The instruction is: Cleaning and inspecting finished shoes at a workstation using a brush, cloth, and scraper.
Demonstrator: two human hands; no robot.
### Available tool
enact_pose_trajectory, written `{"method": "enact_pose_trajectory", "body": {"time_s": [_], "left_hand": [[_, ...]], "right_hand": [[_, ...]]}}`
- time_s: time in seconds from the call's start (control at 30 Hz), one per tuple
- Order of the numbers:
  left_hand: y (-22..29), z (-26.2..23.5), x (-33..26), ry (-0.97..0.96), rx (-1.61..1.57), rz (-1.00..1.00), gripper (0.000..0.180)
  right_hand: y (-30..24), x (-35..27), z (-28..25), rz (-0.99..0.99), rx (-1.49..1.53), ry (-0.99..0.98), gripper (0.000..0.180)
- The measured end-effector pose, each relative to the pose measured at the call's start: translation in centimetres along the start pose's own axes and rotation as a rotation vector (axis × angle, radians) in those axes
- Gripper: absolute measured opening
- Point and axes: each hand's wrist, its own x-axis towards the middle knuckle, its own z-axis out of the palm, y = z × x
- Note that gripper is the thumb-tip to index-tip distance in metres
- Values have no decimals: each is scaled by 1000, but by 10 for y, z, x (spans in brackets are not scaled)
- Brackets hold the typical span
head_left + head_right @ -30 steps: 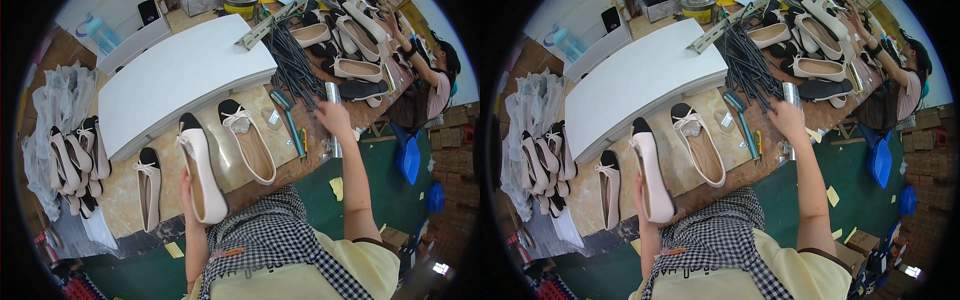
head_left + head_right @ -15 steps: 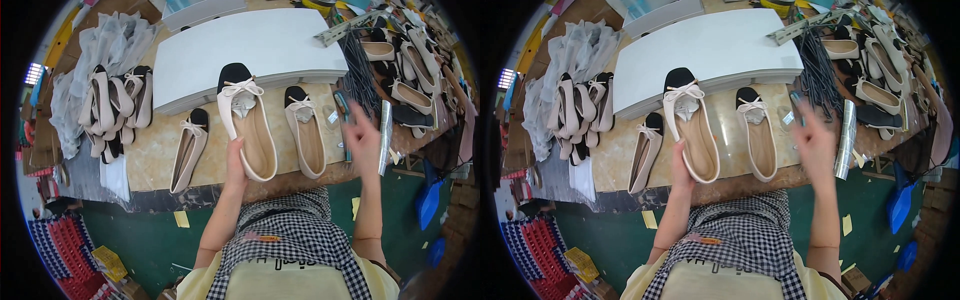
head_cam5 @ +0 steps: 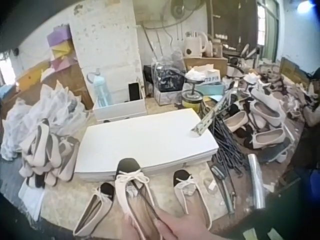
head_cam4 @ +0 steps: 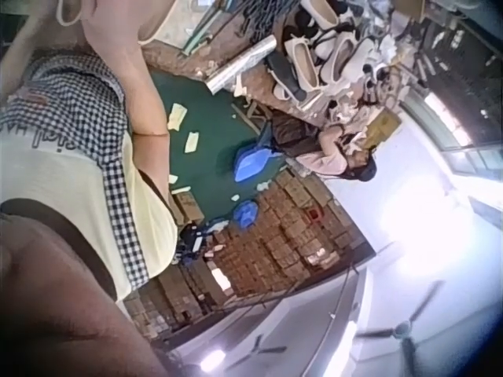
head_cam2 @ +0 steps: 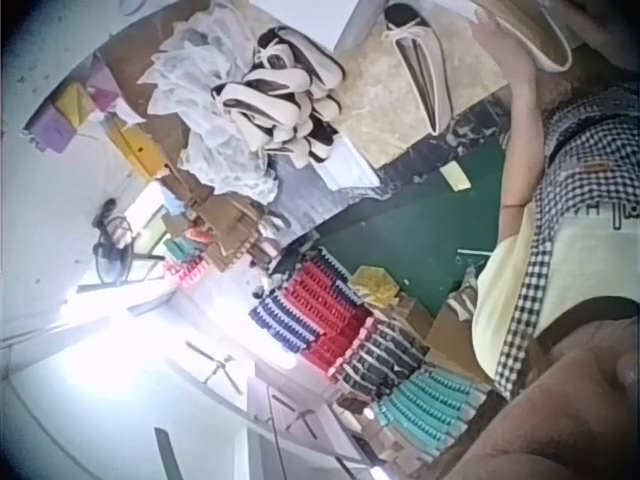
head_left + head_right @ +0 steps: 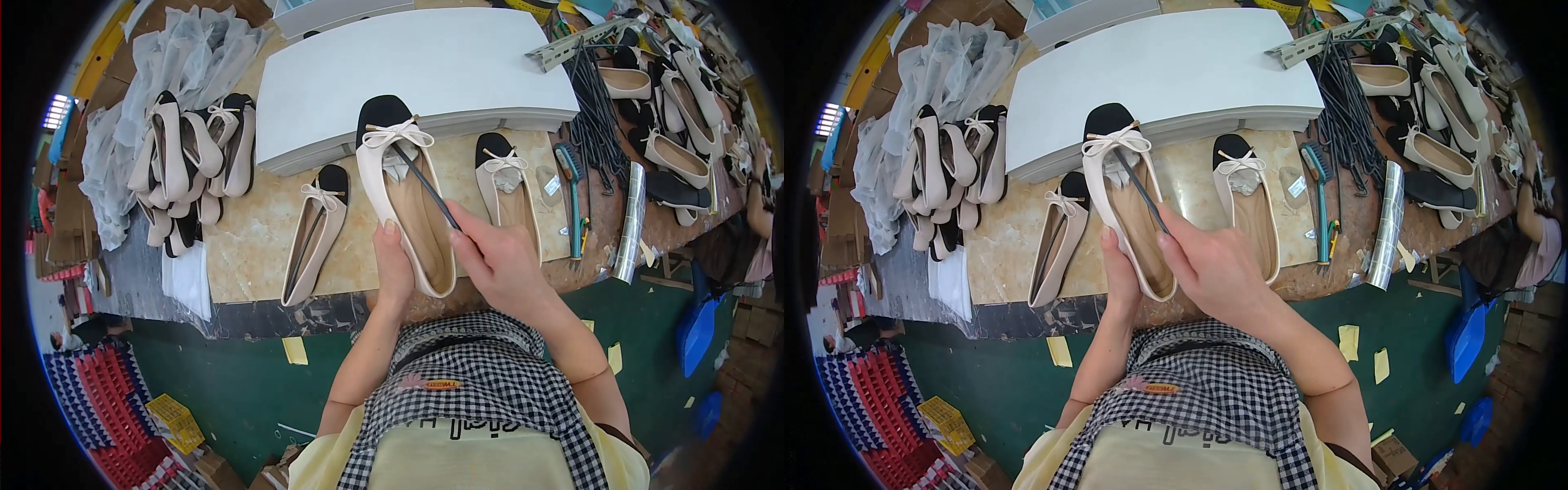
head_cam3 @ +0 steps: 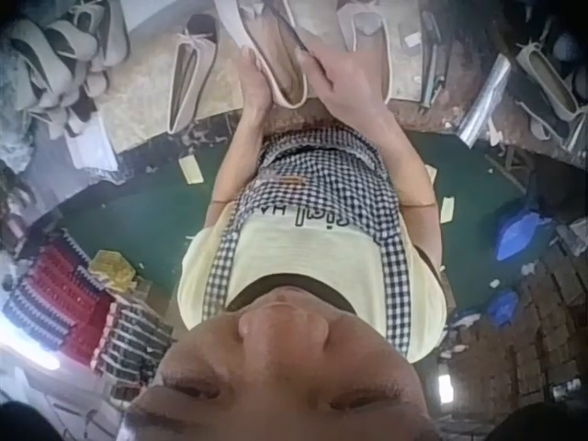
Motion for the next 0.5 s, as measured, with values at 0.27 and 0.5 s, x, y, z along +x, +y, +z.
{"method": "enact_pose_trajectory", "body": {"time_s": [0.27,0.5], "left_hand": [[-28,6,-6,111,-44,-19,81],[-44,12,-2,164,-197,-158,61]], "right_hand": [[14,10,43,-98,-410,71,36],[27,-3,13,74,-12,-89,38]]}}
